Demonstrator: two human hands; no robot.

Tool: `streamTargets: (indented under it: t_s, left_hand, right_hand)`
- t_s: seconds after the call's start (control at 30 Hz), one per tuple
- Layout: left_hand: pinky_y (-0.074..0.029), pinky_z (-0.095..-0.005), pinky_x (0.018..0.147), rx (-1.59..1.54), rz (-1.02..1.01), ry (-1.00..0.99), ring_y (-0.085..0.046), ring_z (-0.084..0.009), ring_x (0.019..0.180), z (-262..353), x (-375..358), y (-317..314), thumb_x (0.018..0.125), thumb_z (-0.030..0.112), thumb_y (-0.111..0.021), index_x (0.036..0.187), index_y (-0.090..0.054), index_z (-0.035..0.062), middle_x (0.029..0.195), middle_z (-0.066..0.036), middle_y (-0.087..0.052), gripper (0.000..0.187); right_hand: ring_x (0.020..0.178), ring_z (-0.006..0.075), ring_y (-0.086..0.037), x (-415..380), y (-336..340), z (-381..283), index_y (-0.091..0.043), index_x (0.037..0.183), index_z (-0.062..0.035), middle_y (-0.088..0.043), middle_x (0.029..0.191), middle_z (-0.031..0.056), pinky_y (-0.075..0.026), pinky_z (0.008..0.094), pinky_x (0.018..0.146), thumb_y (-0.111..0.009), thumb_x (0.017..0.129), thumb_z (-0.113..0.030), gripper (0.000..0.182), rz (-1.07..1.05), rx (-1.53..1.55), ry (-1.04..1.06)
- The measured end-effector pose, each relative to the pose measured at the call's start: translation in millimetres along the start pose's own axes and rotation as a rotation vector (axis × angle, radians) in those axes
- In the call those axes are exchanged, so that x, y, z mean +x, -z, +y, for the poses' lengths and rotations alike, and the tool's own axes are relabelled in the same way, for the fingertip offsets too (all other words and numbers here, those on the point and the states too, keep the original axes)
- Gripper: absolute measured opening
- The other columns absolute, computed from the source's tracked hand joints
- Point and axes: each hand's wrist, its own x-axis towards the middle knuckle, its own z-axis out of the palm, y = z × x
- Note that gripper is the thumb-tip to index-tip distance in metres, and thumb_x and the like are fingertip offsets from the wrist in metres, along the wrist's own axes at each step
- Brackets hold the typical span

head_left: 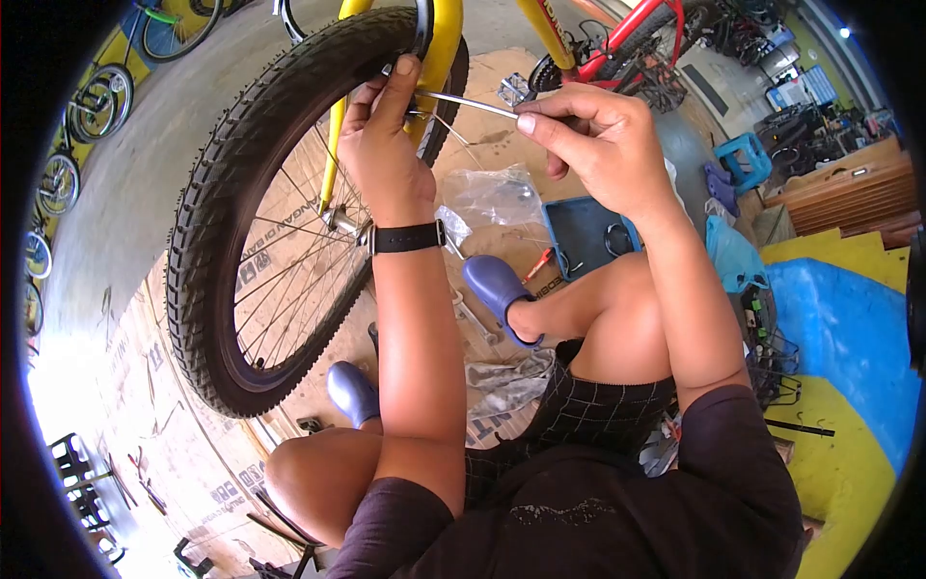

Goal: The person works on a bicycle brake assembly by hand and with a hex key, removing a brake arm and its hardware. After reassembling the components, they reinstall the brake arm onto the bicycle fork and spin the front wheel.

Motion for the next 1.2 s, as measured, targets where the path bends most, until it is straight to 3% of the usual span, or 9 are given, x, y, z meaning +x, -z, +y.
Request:
streamTargets:
  t_s: [0.27,0.37,0.47,0.9,1.2]
  left_hand:
    - [-0.046,-0.0251,0.069,0.018,-0.002,0.002,-0.060,-0.0096,0.077,-0.6,0.5,1.0,0.081,0.010,-0.085,0.086,-0.069,0.0107,0.083,0.002,-0.066,0.016]
    - [-0.051,-0.0251,0.078,-0.008,0.007,0.011,-0.063,-0.0118,0.082,-0.7,1.3,2.7,0.080,0.006,-0.085,0.094,-0.068,0.0034,0.091,-0.004,-0.071,0.022]
    - [-0.046,-0.0246,0.069,0.018,0.016,-0.020,-0.060,-0.0099,0.077,0.8,-0.9,-2.3,0.081,0.011,-0.085,0.084,-0.068,0.0107,0.082,0.002,-0.065,0.017]
    - [-0.043,-0.0226,0.067,0.033,0.020,-0.013,-0.060,-0.0078,0.076,1.0,-2.5,-3.3,0.083,0.010,-0.082,0.090,-0.069,0.0097,0.085,0.002,-0.067,0.015]
    - [-0.044,-0.0233,0.067,0.015,-0.009,-0.009,-0.060,-0.0091,0.076,-2.5,1.6,1.5,0.083,0.010,-0.082,0.088,-0.069,0.0087,0.085,0.001,-0.067,0.014]
  right_hand:
    - [0.056,0.0062,-0.060,1.1,-0.3,6.5,-0.075,0.094,0.0037,-0.065,0.072,0.0008,-0.047,0.0223,0.050,-0.074,0.090,-0.009,0.014,0.112,0.074,0.071]
    - [0.057,0.0062,-0.059,1.0,2.3,9.5,-0.075,0.094,0.0037,-0.065,0.073,0.0006,-0.046,0.0222,0.050,-0.074,0.089,-0.009,0.013,0.086,0.069,0.055]
    - [0.057,0.0067,-0.057,0.1,2.7,9.2,-0.075,0.096,0.0039,-0.064,0.076,0.0013,-0.045,0.0227,0.050,-0.072,0.090,-0.005,0.011,0.055,0.039,0.057]
    - [0.058,0.0051,-0.058,-0.1,-0.6,8.1,-0.076,0.093,0.0025,-0.062,0.073,-0.0006,-0.042,0.0222,0.051,-0.076,0.088,-0.011,0.014,0.068,0.007,0.072]
    - [0.058,0.0051,-0.059,-4.6,-6.2,6.8,-0.078,0.095,-0.0014,-0.070,0.072,0.0013,-0.047,0.0217,0.053,-0.080,0.086,-0.017,0.018,0.084,0.025,-0.157]
